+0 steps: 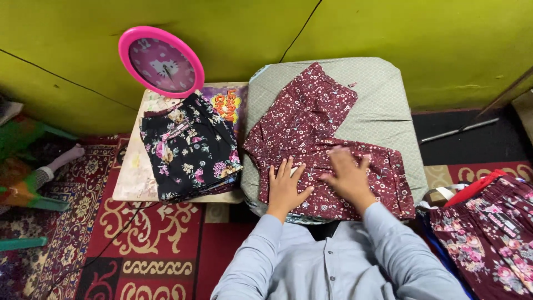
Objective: Folding floral patterned garments and stacking them neatly on a workspace table.
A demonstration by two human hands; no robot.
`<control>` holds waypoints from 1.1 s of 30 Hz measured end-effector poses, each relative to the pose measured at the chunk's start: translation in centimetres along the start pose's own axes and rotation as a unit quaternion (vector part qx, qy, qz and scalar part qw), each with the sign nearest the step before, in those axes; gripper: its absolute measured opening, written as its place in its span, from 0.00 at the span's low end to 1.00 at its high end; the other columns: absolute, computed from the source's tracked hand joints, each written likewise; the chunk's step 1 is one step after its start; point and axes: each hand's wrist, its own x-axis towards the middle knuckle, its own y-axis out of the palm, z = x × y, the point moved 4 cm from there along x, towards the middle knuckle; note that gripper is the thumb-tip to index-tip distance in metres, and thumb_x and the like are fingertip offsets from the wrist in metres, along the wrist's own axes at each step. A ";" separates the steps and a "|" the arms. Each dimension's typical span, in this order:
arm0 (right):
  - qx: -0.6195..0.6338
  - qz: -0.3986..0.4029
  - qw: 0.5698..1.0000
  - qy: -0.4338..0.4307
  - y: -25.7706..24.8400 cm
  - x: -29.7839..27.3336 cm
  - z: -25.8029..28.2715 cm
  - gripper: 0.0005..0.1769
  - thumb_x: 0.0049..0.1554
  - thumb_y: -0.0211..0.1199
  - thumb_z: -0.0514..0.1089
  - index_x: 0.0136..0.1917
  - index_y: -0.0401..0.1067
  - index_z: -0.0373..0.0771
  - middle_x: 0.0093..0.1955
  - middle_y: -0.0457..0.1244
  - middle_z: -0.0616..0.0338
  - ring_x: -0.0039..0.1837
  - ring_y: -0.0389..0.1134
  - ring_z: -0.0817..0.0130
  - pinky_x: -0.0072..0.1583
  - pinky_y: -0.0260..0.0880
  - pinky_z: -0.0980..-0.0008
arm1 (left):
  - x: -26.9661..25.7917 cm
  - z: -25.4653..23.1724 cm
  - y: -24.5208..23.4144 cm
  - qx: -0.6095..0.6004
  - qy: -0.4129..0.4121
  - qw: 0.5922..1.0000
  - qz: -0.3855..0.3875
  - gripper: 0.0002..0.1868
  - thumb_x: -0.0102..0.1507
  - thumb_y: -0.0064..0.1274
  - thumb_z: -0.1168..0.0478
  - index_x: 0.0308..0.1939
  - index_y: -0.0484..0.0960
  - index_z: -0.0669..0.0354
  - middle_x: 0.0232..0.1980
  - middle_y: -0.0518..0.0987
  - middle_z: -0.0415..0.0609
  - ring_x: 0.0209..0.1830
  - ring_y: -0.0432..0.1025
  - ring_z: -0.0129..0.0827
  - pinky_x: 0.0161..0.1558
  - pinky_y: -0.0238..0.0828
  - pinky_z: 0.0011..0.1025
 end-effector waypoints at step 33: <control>-0.014 -0.160 0.975 0.152 6.0 0.6 -13.4 0.33 0.56 0.63 0.63 0.75 0.65 0.68 0.61 0.66 0.65 0.69 0.64 0.53 0.69 0.54 0.33 | 0.3 -3.6 -1.0 -0.169 0.057 0.974 0.143 0.10 0.63 0.52 0.51 0.46 0.83 0.42 0.41 0.85 0.46 0.49 0.80 0.44 0.52 0.74 0.45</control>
